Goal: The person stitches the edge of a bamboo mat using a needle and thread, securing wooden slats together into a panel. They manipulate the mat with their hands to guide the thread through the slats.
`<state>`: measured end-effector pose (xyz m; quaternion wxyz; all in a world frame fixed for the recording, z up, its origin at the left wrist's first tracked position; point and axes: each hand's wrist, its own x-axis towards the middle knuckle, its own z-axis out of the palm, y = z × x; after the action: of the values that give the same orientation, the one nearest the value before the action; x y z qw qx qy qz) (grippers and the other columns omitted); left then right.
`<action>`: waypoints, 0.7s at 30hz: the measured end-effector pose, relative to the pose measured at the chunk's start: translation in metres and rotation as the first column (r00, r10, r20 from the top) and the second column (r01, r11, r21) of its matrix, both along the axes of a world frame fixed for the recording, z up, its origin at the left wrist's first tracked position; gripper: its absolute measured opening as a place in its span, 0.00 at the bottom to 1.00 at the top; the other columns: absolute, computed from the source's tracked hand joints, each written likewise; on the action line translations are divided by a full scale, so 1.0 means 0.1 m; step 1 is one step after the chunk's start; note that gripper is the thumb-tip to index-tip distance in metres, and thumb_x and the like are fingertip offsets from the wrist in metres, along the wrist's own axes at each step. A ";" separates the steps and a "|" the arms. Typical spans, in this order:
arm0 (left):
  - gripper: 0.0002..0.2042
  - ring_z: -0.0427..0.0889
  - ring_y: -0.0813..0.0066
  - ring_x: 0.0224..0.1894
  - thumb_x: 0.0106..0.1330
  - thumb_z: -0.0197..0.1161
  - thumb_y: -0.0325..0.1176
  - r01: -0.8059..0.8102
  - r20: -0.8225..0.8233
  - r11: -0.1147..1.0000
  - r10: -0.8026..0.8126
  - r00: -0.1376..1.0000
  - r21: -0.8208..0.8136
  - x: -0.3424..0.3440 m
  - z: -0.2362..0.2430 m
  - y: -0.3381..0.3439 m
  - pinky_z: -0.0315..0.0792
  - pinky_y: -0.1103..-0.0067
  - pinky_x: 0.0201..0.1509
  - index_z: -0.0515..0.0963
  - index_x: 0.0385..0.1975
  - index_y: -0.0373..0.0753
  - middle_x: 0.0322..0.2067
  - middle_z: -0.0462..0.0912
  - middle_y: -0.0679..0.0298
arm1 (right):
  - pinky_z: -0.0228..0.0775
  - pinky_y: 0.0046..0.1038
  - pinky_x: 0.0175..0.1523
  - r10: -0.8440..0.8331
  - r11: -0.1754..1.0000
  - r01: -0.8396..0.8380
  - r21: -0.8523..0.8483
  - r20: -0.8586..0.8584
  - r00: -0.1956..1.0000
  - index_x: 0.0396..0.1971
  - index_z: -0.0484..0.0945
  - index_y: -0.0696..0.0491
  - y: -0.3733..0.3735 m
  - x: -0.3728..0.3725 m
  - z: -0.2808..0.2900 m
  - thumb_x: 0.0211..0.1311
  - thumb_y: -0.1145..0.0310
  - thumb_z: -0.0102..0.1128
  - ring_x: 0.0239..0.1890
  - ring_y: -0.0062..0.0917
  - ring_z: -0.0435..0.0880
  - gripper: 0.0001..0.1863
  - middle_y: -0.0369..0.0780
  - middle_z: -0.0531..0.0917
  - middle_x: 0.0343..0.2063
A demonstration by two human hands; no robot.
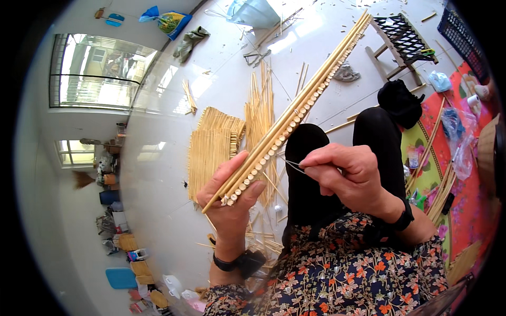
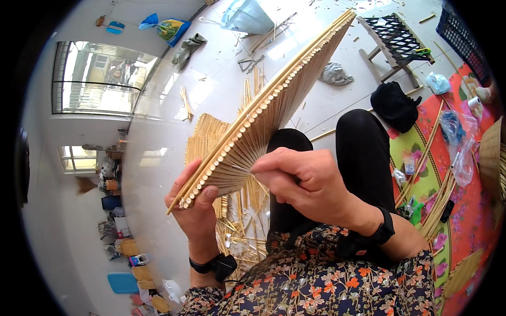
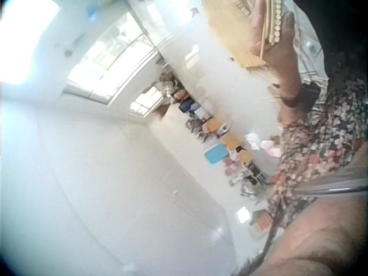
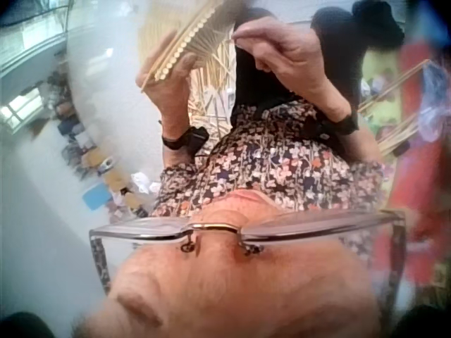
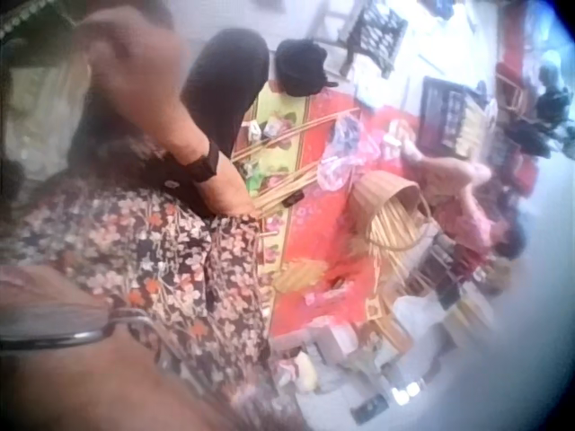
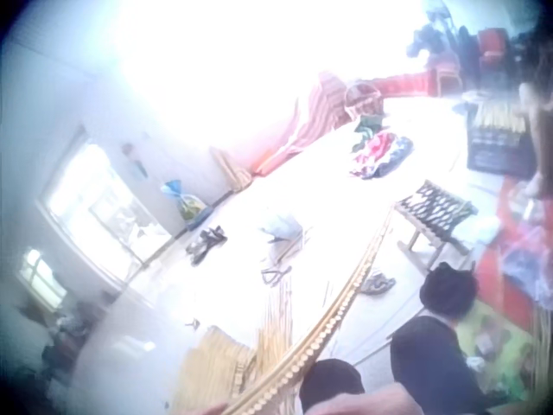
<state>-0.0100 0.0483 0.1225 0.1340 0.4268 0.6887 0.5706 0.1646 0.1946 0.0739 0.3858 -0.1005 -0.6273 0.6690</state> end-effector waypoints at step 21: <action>0.27 0.84 0.73 0.46 0.51 0.79 0.24 0.009 0.035 1.000 -0.010 0.999 0.028 -0.05 -0.05 -0.06 0.76 0.79 0.54 0.81 0.54 0.28 0.46 0.86 0.56 | 0.75 0.22 0.29 -0.091 0.974 0.082 0.209 0.034 0.995 0.39 0.83 0.59 0.03 -0.18 0.04 0.63 0.78 0.63 0.22 0.23 0.85 0.06 0.42 0.85 0.24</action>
<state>-0.0146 0.0420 0.1177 0.1428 0.4221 0.6761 0.5868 0.1469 0.1973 0.0775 0.4091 -0.1014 -0.6970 0.5802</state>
